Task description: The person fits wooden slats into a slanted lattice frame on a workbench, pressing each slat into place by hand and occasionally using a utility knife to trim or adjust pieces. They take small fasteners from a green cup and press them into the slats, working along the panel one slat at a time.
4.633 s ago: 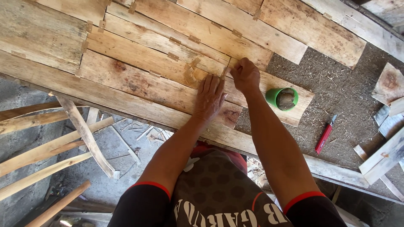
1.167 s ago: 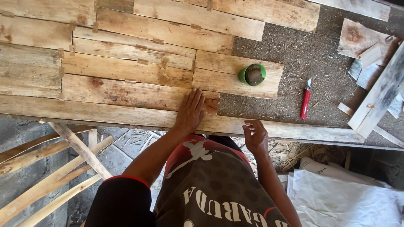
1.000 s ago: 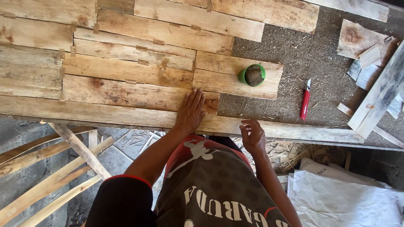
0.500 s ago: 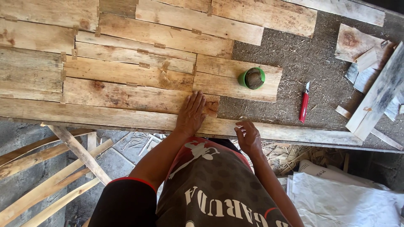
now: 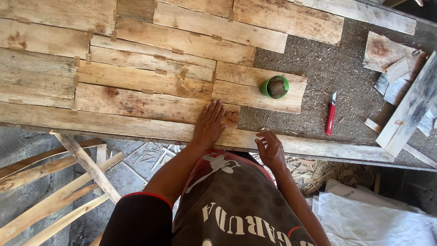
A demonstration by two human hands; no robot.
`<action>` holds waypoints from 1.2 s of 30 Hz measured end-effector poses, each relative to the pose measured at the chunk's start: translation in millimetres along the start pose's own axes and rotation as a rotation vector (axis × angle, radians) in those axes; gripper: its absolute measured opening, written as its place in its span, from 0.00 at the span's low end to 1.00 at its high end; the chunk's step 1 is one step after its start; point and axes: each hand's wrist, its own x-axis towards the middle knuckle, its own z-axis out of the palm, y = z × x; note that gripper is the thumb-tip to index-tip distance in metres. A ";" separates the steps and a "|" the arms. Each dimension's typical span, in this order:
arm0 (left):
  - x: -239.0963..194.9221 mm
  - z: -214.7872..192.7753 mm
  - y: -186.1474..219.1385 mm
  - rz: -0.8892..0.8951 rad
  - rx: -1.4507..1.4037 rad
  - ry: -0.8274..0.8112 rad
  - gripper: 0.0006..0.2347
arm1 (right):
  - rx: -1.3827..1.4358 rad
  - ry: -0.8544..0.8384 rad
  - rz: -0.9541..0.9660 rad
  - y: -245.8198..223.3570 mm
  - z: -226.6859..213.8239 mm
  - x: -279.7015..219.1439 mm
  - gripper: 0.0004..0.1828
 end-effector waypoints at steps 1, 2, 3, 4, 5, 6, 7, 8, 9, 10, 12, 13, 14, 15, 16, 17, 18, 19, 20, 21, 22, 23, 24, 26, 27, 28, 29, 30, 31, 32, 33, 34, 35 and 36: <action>0.0 0.3 0.1 0.000 0.003 -0.003 0.32 | 0.015 0.003 0.003 -3.8 -1.9 -0.2 0.09; -0.2 0.6 0.2 -0.001 0.006 -0.007 0.31 | 0.030 0.006 0.006 -7.6 -3.7 -0.6 0.10; -1.4 1.4 0.9 -0.003 0.006 -0.005 0.31 | 0.029 0.004 0.003 -9.6 -4.7 -1.2 0.10; -2.7 1.9 1.7 -0.002 0.012 -0.006 0.32 | 0.033 0.003 0.027 -11.8 -5.9 -1.9 0.10; -1.5 1.6 0.4 -0.001 0.020 -0.003 0.32 | 0.037 0.003 0.046 -14.6 -6.9 0.7 0.10; 0.0 2.0 -0.6 -0.004 0.023 0.002 0.32 | 0.036 0.004 0.039 -14.1 -6.9 1.6 0.10; -0.3 3.2 -0.8 -0.006 -0.020 0.014 0.32 | 0.039 0.013 0.019 -13.1 -6.5 0.7 0.10; -0.5 4.6 -1.2 -0.007 -0.063 0.027 0.33 | 0.043 0.021 -0.001 -11.9 -5.8 -0.1 0.10; -1.7 6.2 -2.8 -0.011 -0.063 0.028 0.33 | 0.042 0.019 -0.004 -13.5 -6.3 0.3 0.10; -2.6 8.1 -4.7 0.001 -0.078 0.051 0.34 | 0.051 0.024 -0.014 -15.0 -6.7 1.0 0.11; -5.5 9.3 -6.6 0.010 -0.095 0.070 0.35 | 0.060 0.025 -0.020 -18.1 -7.5 0.0 0.11; -6.2 8.7 -7.4 0.015 -0.144 0.097 0.34 | 0.060 0.024 -0.005 -19.7 -8.3 0.3 0.11; -6.8 7.7 -8.2 0.020 -0.193 0.125 0.34 | 0.060 0.022 0.010 -21.5 -9.2 0.7 0.10; -6.1 3.8 -9.4 0.016 -0.190 0.128 0.34 | 0.060 0.021 0.005 -19.1 -8.7 2.1 0.10; -5.1 -0.1 -10.6 0.025 -0.282 0.175 0.34 | 0.059 0.020 -0.002 -16.7 -8.3 3.8 0.10; -6.6 -3.4 -10.9 0.033 -0.374 0.220 0.35 | 0.059 0.017 -0.007 -14.0 -7.2 3.4 0.10; -5.6 -4.5 -12.0 0.027 -0.372 0.221 0.35 | 0.059 0.012 -0.010 -13.5 -7.1 4.5 0.10; -4.6 -5.9 -13.5 0.012 -0.404 0.339 0.32 | 0.050 0.020 -0.012 -13.4 -6.8 5.5 0.10; -3.3 -7.1 -15.0 -0.004 -0.435 0.457 0.29 | 0.040 0.029 -0.013 -13.1 -6.6 6.6 0.10; -3.4 -5.6 -22.3 -0.007 -0.434 0.455 0.29 | 0.042 0.025 -0.013 -12.3 -7.0 8.1 0.10; -3.4 -4.0 -29.5 -0.142 -0.424 0.564 0.22 | 0.019 0.009 0.000 -11.4 -7.5 9.7 0.10; -3.0 -2.6 -36.8 -0.275 -0.411 0.672 0.14 | -0.003 -0.006 0.015 -10.6 -8.0 11.4 0.09; 1.3 -5.4 -47.9 -0.277 -0.410 0.670 0.14 | -0.002 -0.009 0.015 -10.4 -7.6 12.8 0.09; 9.5 -10.6 -69.7 -0.630 -0.375 0.692 0.07 | 0.001 0.001 -0.012 -9.6 -6.8 14.9 0.09; 14.0 -16.1 -78.5 -0.632 -0.374 0.692 0.07 | 0.002 0.000 -0.013 -15.3 -9.1 16.5 0.09; 18.4 -21.6 -87.3 -0.685 -0.394 0.675 0.07 | 0.011 0.005 -0.019 -21.1 -11.5 18.0 0.09; 22.5 -27.1 -96.2 -0.739 -0.415 0.658 0.08 | 0.020 0.010 -0.026 -26.9 -13.7 19.5 0.09; 25.3 -31.8 -102.5 -0.741 -0.413 0.657 0.08 | 0.021 0.007 -0.026 -29.6 -13.9 20.3 0.09; 28.2 -36.5 -108.4 -0.689 -0.390 0.660 0.09 | 0.035 0.015 -0.029 -32.1 -14.5 20.7 0.09; 31.1 -41.1 -114.1 -0.637 -0.367 0.661 0.10 | 0.049 0.022 -0.032 -34.5 -15.2 21.2 0.08; 35.0 -45.2 -117.5 -0.637 -0.367 0.662 0.10 | 0.049 0.023 -0.032 -33.9 -14.8 22.0 0.08; 39.1 -49.3 -120.9 -0.560 -0.327 0.625 0.11 | 0.045 0.015 -0.037 -33.2 -14.5 23.0 0.08; 43.1 -52.8 -123.7 -0.484 -0.286 0.587 0.11 | 0.041 0.008 -0.041 -32.1 -14.4 23.4 0.08; 45.9 -52.5 -126.5 -0.484 -0.287 0.586 0.11 | 0.041 0.008 -0.041 -31.9 -14.6 23.8 0.08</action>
